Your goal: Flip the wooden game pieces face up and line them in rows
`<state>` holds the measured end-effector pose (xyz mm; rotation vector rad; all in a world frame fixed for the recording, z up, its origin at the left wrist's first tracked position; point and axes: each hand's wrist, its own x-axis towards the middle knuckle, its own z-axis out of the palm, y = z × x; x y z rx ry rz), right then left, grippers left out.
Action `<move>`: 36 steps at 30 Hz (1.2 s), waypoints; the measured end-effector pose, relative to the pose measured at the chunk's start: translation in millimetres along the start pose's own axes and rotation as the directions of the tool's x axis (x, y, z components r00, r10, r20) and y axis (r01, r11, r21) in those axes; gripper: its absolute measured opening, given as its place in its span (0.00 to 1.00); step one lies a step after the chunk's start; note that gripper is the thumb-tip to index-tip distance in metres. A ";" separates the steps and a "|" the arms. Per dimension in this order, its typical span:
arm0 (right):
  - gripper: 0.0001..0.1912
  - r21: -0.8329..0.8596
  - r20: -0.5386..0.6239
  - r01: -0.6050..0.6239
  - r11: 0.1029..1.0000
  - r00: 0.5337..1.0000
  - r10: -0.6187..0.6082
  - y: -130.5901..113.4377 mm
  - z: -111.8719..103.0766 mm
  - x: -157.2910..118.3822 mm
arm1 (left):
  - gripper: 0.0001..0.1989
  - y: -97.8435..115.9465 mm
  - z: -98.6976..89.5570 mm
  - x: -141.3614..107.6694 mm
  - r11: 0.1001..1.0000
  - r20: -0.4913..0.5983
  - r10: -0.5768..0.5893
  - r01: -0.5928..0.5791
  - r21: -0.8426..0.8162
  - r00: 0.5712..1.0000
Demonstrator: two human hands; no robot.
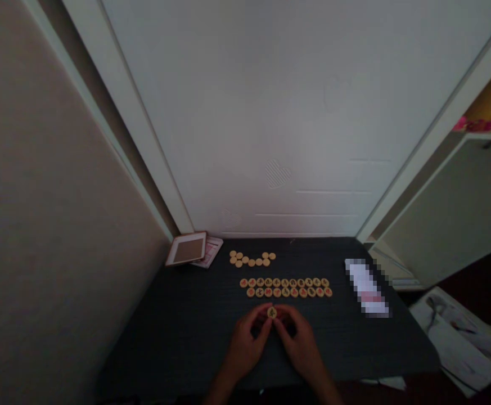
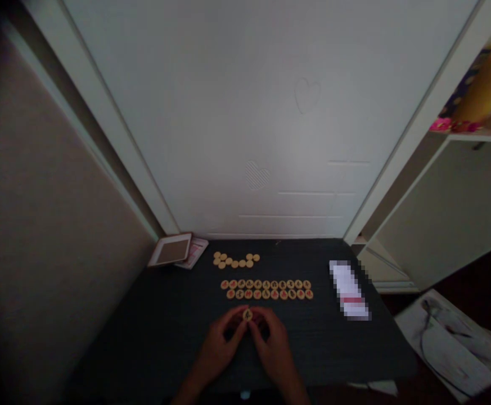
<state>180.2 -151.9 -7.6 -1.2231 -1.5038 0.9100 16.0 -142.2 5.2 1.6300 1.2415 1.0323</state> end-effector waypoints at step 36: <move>0.18 -0.076 -0.092 -0.006 0.997 0.996 -0.001 5.1 1.2 -1.7 | 0.14 -7.6 -43.0 9.5 0.934 -0.174 0.101 -0.033 0.355 0.980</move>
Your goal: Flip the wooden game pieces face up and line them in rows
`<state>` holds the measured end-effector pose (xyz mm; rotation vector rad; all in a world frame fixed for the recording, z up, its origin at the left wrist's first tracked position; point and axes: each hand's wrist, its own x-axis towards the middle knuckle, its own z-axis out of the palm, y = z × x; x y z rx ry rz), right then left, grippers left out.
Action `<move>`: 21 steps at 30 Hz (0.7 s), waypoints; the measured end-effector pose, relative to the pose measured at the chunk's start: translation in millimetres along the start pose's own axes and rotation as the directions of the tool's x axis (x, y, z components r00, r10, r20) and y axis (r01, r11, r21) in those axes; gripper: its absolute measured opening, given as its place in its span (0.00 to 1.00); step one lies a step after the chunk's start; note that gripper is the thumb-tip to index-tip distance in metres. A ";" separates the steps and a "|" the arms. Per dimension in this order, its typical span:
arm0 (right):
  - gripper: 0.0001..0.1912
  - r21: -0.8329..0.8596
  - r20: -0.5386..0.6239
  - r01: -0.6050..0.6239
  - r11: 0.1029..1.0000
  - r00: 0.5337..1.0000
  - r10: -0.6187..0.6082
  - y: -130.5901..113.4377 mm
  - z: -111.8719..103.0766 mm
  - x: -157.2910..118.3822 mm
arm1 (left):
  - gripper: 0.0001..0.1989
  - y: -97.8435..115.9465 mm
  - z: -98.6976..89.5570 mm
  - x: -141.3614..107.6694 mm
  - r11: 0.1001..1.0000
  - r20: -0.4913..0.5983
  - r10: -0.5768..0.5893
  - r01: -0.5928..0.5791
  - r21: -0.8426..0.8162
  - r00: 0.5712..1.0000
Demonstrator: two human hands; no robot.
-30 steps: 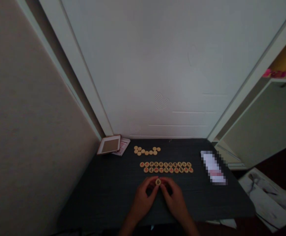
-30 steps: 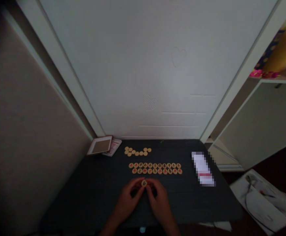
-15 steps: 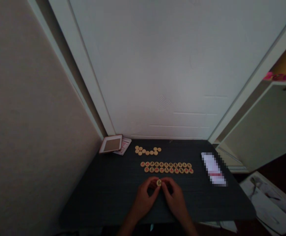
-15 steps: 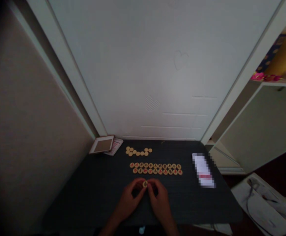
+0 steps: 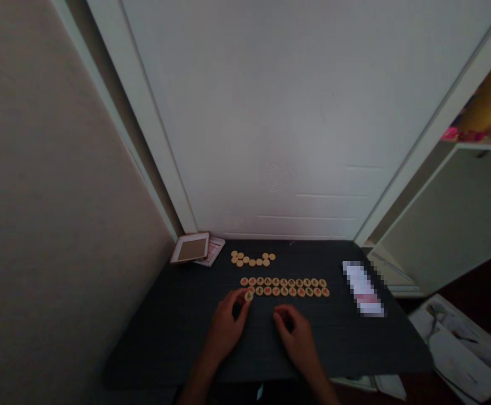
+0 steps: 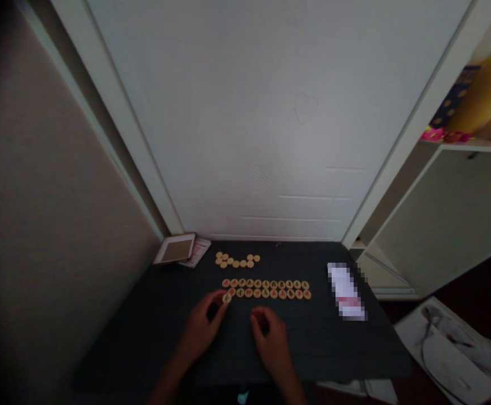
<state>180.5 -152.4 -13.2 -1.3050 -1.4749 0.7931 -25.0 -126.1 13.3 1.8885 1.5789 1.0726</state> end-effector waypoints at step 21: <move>0.15 -0.059 0.034 0.025 0.998 0.999 -0.023 -0.6 -1.1 -0.3 | 0.08 -40.3 -12.4 16.8 0.919 -0.003 0.130 -0.119 0.376 0.992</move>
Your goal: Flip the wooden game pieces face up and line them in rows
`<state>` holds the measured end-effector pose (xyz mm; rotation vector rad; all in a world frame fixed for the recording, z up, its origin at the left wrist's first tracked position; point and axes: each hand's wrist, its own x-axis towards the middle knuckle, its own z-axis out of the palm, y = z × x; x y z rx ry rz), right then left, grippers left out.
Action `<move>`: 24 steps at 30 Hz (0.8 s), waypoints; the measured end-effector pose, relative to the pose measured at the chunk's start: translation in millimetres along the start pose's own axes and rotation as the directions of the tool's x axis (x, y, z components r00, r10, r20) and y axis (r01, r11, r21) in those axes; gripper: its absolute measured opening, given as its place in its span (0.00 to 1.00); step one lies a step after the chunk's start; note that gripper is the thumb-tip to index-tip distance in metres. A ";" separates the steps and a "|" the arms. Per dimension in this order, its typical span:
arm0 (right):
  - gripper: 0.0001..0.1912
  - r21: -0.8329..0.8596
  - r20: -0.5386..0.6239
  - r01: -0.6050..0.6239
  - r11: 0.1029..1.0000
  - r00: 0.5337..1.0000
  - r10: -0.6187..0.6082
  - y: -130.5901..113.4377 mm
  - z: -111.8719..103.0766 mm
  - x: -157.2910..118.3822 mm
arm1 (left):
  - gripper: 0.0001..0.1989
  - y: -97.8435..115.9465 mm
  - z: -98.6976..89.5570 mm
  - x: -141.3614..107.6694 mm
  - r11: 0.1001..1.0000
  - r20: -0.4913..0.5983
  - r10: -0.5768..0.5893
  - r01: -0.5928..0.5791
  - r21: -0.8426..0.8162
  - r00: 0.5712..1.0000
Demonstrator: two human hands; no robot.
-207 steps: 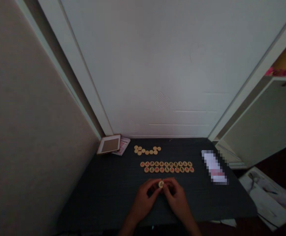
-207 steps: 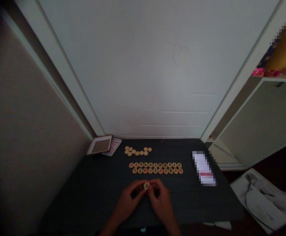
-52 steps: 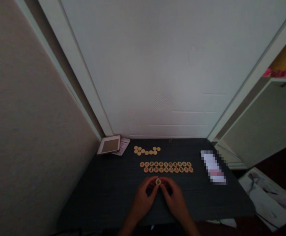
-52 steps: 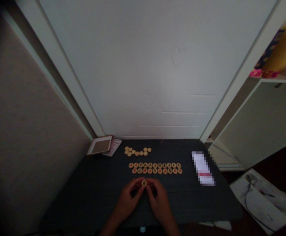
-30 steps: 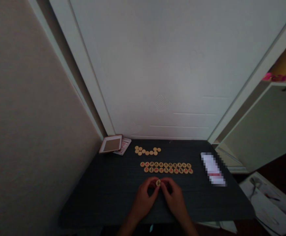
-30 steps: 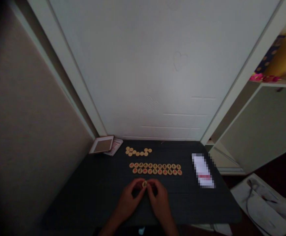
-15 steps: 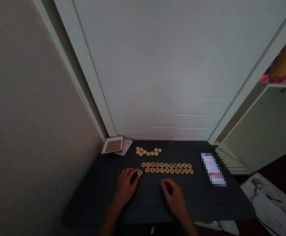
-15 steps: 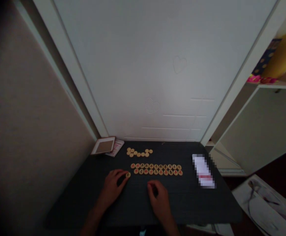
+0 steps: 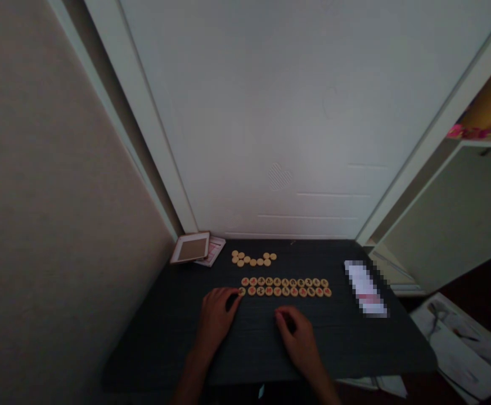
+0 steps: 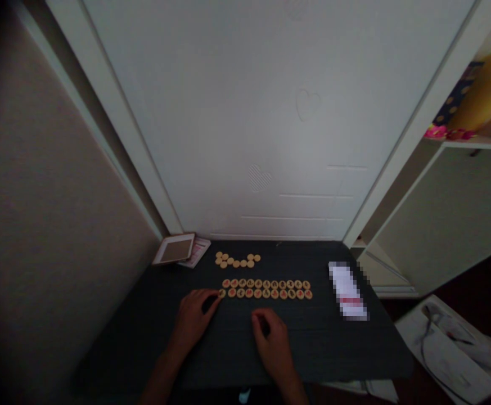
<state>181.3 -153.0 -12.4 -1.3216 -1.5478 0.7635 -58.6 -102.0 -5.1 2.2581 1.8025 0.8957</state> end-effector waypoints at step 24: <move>0.12 -0.009 0.024 0.003 1.000 1.000 -0.003 1.6 0.4 -0.9 | 0.15 -16.5 6.6 46.7 0.999 -0.069 0.034 -0.036 -0.034 0.997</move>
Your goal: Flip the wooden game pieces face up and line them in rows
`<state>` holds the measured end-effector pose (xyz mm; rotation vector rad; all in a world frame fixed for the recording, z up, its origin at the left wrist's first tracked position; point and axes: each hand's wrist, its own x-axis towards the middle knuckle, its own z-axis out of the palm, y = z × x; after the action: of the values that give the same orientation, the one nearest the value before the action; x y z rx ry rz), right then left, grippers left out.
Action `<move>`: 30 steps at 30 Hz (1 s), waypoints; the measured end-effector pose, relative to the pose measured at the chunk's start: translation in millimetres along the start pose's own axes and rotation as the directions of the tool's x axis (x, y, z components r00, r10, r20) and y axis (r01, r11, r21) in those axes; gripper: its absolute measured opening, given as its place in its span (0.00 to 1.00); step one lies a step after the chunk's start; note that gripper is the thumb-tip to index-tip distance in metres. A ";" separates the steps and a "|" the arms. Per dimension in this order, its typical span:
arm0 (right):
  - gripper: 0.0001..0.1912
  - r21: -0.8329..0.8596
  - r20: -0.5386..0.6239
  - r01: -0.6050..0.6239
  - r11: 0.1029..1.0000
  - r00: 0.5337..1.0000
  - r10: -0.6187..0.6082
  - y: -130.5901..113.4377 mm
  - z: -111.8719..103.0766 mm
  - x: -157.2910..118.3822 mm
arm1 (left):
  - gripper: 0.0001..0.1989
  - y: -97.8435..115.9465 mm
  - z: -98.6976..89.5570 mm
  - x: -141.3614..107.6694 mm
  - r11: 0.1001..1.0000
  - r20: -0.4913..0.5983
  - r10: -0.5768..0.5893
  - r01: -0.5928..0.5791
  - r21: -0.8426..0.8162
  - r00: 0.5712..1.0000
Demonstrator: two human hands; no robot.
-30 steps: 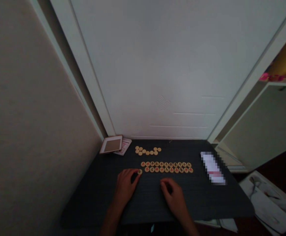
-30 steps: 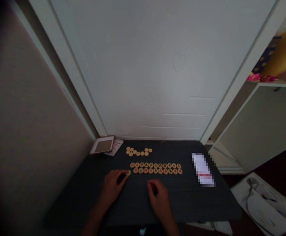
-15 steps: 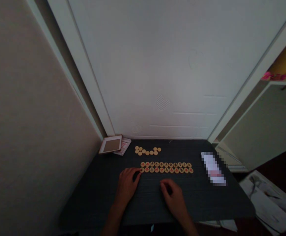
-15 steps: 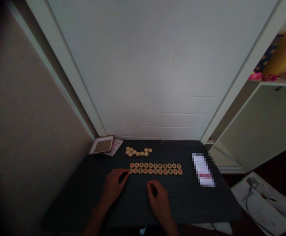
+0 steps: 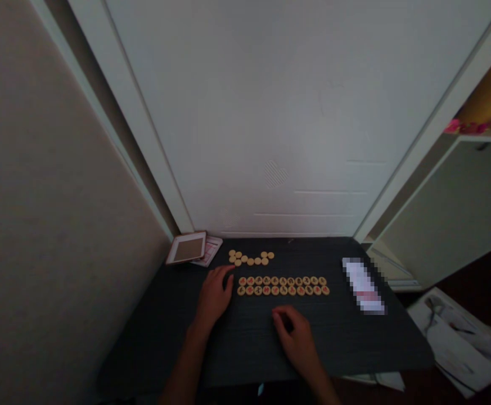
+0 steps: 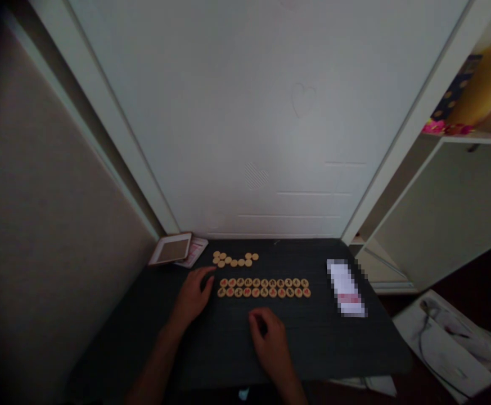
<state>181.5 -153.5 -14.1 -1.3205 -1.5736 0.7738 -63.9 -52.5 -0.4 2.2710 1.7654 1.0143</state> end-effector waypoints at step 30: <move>0.14 -0.012 -0.006 0.031 0.999 1.000 -0.031 -2.7 -1.8 0.2 | 0.12 -20.3 -24.3 -25.6 0.993 0.173 0.100 -0.110 0.052 0.980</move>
<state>182.0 -154.0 -11.0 -1.3033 -1.5921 0.7418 -96.8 -76.3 -2.0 2.4295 1.6455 0.7638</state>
